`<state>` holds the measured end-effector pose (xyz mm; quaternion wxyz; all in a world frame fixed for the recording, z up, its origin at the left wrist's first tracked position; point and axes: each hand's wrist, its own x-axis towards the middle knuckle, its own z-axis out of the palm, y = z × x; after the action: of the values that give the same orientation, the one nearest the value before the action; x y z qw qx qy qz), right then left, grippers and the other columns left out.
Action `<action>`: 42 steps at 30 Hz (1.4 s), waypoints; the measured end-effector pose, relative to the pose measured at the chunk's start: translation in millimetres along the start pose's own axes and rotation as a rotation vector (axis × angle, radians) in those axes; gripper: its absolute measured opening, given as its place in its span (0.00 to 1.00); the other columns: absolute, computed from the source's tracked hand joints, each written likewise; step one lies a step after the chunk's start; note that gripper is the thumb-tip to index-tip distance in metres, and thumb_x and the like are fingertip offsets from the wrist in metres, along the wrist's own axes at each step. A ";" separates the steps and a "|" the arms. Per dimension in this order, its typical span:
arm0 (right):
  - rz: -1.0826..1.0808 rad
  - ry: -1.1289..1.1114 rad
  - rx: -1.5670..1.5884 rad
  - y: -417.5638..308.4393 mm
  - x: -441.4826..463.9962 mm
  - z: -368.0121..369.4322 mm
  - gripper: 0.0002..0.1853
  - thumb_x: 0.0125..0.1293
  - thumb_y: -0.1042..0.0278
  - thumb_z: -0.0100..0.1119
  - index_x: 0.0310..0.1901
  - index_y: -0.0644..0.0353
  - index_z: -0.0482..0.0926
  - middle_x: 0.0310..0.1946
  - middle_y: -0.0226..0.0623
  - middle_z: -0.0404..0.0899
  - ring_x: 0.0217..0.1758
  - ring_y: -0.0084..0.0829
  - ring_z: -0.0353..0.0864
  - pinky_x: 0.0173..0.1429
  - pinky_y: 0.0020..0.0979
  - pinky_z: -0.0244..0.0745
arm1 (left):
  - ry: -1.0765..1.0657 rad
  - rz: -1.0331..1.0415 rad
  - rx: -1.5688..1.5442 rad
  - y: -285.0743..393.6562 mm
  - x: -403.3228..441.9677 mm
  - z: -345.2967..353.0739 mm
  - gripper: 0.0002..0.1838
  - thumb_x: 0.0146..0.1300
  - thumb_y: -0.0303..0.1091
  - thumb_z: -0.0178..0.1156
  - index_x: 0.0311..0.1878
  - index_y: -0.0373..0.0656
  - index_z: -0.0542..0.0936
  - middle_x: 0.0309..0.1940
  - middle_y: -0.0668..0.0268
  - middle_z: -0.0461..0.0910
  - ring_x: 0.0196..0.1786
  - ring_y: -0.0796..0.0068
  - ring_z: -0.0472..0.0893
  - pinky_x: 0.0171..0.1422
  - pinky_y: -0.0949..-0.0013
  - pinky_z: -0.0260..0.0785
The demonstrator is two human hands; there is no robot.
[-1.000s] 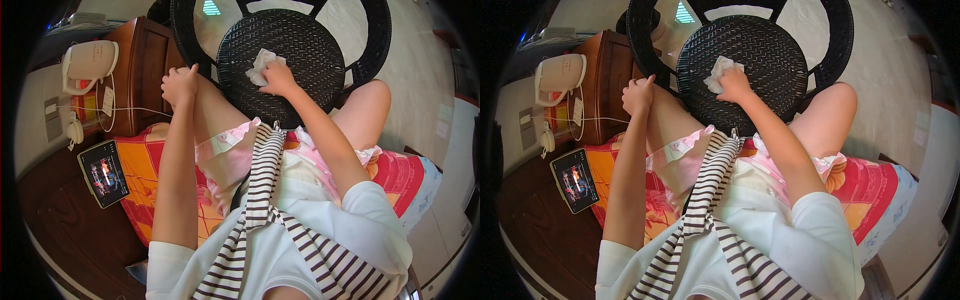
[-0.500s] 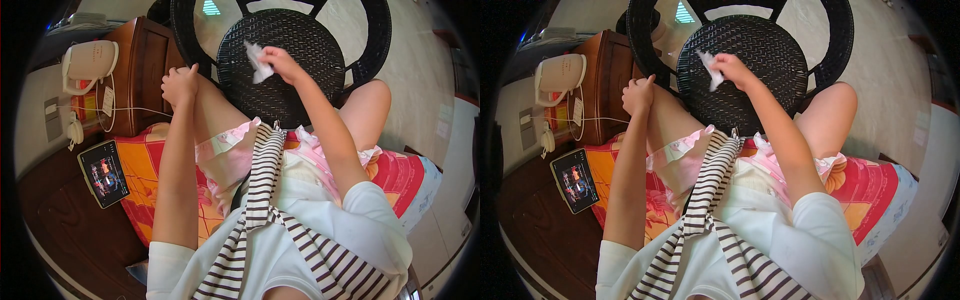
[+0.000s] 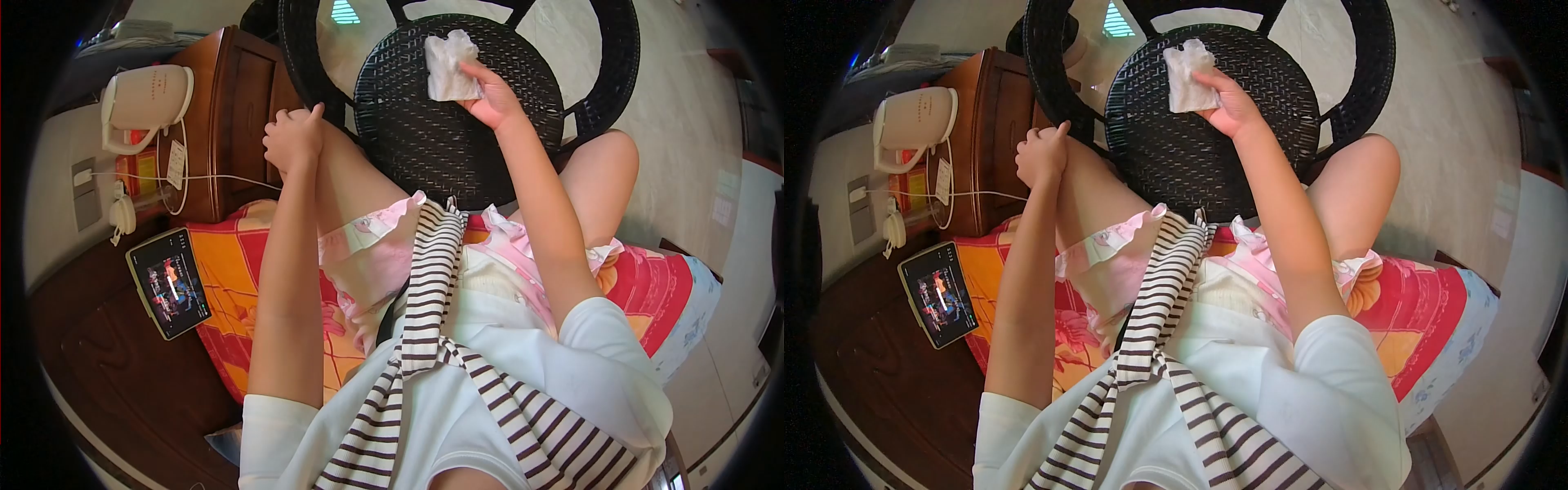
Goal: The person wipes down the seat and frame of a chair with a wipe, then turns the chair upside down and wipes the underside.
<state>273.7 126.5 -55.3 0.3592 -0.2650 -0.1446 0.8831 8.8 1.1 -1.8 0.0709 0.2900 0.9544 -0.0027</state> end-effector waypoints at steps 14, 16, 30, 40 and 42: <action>-0.511 0.685 -1.093 -56.1 0.3 -45.3 0.12 0.54 0.64 0.67 0.34 0.65 0.81 0.29 0.39 0.82 0.31 0.29 0.80 0.38 0.31 0.74 | -0.001 -0.002 -0.016 -2.0 1.9 2.1 0.41 0.48 0.69 0.56 0.59 0.47 0.72 0.56 0.54 0.71 0.59 0.54 0.71 0.59 0.52 0.64; -0.459 0.494 -0.961 -69.6 -14.9 -3.3 0.14 0.57 0.64 0.66 0.39 0.66 0.79 0.34 0.37 0.82 0.35 0.26 0.80 0.43 0.29 0.73 | -0.007 0.002 -0.021 -1.0 0.9 0.3 0.42 0.48 0.69 0.56 0.59 0.47 0.72 0.56 0.54 0.71 0.59 0.54 0.71 0.59 0.52 0.64; -0.447 0.698 -1.892 -71.4 -21.8 -25.5 0.17 0.58 0.54 0.59 0.41 0.59 0.81 0.37 0.46 0.82 0.42 0.47 0.81 0.44 0.40 0.74 | 0.000 -0.013 0.011 -0.1 1.7 0.5 0.42 0.48 0.69 0.56 0.59 0.47 0.72 0.55 0.54 0.72 0.58 0.54 0.72 0.58 0.52 0.65; -0.476 0.121 -0.708 -72.1 -29.4 52.8 0.12 0.63 0.61 0.59 0.40 0.62 0.80 0.31 0.33 0.82 0.31 0.22 0.80 0.36 0.24 0.74 | 0.009 0.003 0.008 -0.5 0.0 0.8 0.41 0.49 0.70 0.55 0.58 0.46 0.73 0.54 0.54 0.72 0.56 0.53 0.73 0.57 0.52 0.66; -0.527 0.340 -1.243 -76.0 -31.4 39.4 0.11 0.62 0.61 0.58 0.40 0.59 0.80 0.31 0.39 0.83 0.32 0.30 0.82 0.37 0.30 0.75 | 0.009 0.003 0.009 -0.3 0.0 1.3 0.41 0.48 0.70 0.55 0.58 0.46 0.73 0.54 0.54 0.72 0.56 0.53 0.72 0.57 0.52 0.66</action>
<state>312.5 154.9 22.3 0.3608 -0.5124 -0.6245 0.4662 8.9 0.8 -3.1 0.0654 0.2917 0.9543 -0.0057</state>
